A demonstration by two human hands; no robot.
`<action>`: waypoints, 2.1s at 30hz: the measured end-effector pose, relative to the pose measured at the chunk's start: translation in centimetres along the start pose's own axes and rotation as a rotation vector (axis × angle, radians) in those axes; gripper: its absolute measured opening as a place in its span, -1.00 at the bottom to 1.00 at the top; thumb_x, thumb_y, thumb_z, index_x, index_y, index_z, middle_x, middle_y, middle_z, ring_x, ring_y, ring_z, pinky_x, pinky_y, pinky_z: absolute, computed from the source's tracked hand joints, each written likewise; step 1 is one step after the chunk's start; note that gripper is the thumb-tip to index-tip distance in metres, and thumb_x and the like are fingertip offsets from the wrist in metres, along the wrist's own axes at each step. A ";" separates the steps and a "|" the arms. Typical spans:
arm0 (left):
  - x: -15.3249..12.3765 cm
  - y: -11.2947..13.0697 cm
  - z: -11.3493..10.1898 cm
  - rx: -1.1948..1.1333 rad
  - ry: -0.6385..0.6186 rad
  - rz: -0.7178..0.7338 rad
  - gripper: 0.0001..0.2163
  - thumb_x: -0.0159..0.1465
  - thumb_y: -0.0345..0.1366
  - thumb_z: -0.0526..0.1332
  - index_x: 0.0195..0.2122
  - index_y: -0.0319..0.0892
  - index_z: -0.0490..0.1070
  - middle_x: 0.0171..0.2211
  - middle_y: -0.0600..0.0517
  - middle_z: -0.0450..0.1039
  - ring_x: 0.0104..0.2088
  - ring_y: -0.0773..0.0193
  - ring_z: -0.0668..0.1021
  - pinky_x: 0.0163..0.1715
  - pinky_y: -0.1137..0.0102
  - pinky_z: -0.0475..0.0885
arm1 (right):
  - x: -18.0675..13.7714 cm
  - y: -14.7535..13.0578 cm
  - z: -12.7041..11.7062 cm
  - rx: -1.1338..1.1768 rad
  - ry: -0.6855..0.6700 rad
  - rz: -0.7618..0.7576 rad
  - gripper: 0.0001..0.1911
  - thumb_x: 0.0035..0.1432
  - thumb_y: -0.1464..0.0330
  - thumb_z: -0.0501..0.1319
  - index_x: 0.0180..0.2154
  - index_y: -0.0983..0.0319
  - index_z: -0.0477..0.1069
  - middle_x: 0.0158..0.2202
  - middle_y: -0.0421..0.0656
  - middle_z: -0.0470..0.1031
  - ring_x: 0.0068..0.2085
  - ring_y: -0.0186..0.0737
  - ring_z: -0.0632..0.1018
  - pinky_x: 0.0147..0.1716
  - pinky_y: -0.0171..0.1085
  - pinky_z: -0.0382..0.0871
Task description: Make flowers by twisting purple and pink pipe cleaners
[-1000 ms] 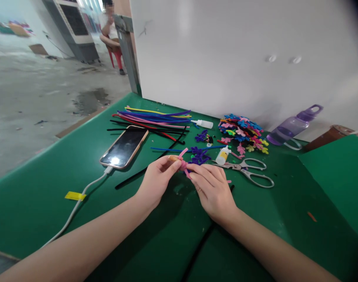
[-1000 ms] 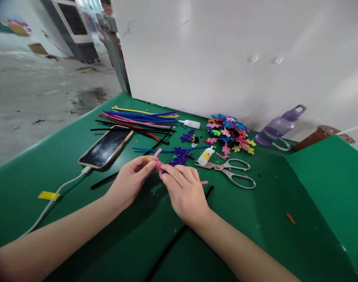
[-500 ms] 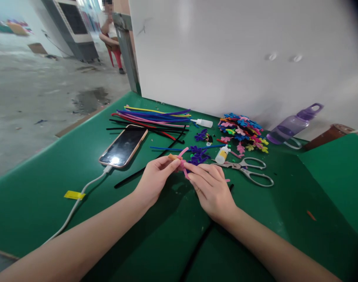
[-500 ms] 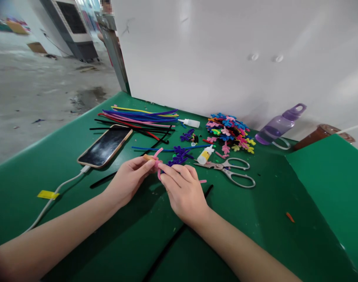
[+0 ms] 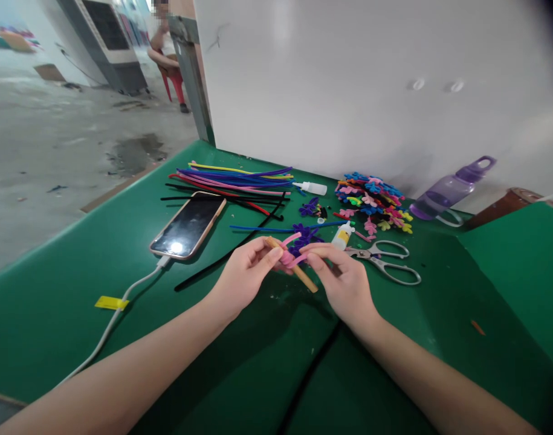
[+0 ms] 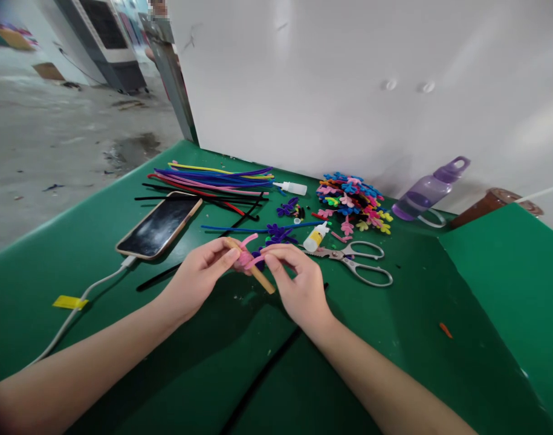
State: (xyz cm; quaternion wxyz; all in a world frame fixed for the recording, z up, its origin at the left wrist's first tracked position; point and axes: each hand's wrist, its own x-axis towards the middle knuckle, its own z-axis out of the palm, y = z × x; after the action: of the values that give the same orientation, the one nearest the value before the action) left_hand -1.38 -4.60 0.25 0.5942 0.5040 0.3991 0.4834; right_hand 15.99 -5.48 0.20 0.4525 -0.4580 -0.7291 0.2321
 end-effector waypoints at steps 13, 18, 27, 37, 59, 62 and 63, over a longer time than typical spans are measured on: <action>-0.2 -0.6 0.3 -0.463 -0.096 -0.080 -0.92 0.20 -0.36 0.19 -0.36 -0.18 0.47 -0.41 0.06 0.46 -0.34 0.39 0.49 -0.14 0.41 0.35 | 0.1 0.7 0.3 0.036 0.000 -0.047 -0.85 0.14 0.43 0.13 -0.30 0.19 0.48 -0.27 -0.12 0.51 -0.23 -0.23 0.52 -0.25 -0.24 0.43; -0.5 -0.3 0.6 -0.511 -0.091 -0.051 -0.94 0.20 -0.39 0.20 -0.35 -0.16 0.47 -0.37 0.07 0.45 -0.35 0.38 0.49 -0.17 0.37 0.37 | -0.2 0.6 0.4 0.064 -0.118 0.060 -0.83 0.16 0.37 0.12 -0.27 0.20 0.49 -0.53 -0.24 0.47 -0.54 -0.38 0.42 -0.56 -0.38 0.31; -0.2 -0.7 0.4 -0.456 -0.015 -0.035 -0.92 0.22 -0.35 0.19 -0.39 -0.19 0.45 -0.43 0.07 0.45 -0.31 0.39 0.49 -0.12 0.39 0.37 | -0.6 0.5 0.9 -0.082 -0.160 0.009 -0.75 0.20 0.31 0.07 -0.20 0.21 0.49 -0.53 -0.21 0.45 -0.52 -0.33 0.45 -0.53 -0.35 0.35; -0.3 -0.3 -0.3 0.158 0.079 0.225 -0.90 0.20 -0.31 0.18 -0.26 -0.19 0.38 -0.29 0.00 0.46 -0.26 0.26 0.51 -0.14 0.33 0.37 | -1.5 0.8 1.2 -0.330 -0.210 -0.260 -0.70 0.21 0.42 0.02 -0.03 0.25 0.33 -0.24 -0.07 0.54 -0.35 -0.25 0.56 -0.38 -0.33 0.45; 0.0 -1.0 -0.6 -0.482 -0.239 -0.125 -0.89 0.23 -0.35 0.17 -0.35 -0.22 0.47 -0.42 0.04 0.43 -0.38 0.39 0.44 -0.24 0.42 0.32 | 0.0 1.2 0.1 0.349 -0.183 0.126 -0.89 0.10 0.37 0.20 -0.30 0.18 0.48 -0.44 -0.21 0.47 -0.47 -0.38 0.43 -0.53 -0.38 0.29; 0.1 -1.0 -0.4 -0.461 -0.176 -0.052 -0.89 0.22 -0.34 0.18 -0.40 -0.20 0.48 -0.40 0.03 0.45 -0.32 0.35 0.46 -0.23 0.41 0.33 | -0.3 0.9 0.5 0.266 -0.246 0.187 -0.80 0.20 0.33 0.08 -0.31 0.22 0.47 -0.54 -0.25 0.42 -0.62 -0.45 0.31 -0.63 -0.41 0.21; 0.1 -1.0 -0.4 -0.441 -0.142 -0.031 -0.90 0.21 -0.34 0.19 -0.39 -0.20 0.49 -0.39 0.04 0.46 -0.30 0.34 0.47 -0.22 0.41 0.34 | -0.3 0.7 0.6 0.185 -0.254 0.167 -0.76 0.22 0.33 0.05 -0.36 0.23 0.47 -0.56 -0.24 0.41 -0.61 -0.44 0.32 -0.61 -0.40 0.23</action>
State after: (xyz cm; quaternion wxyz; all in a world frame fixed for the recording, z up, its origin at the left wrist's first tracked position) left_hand -1.55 -4.45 -0.80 0.7238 0.3885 0.2488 0.5132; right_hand 15.85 -5.39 -0.76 0.3762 -0.4402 -0.7154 0.3911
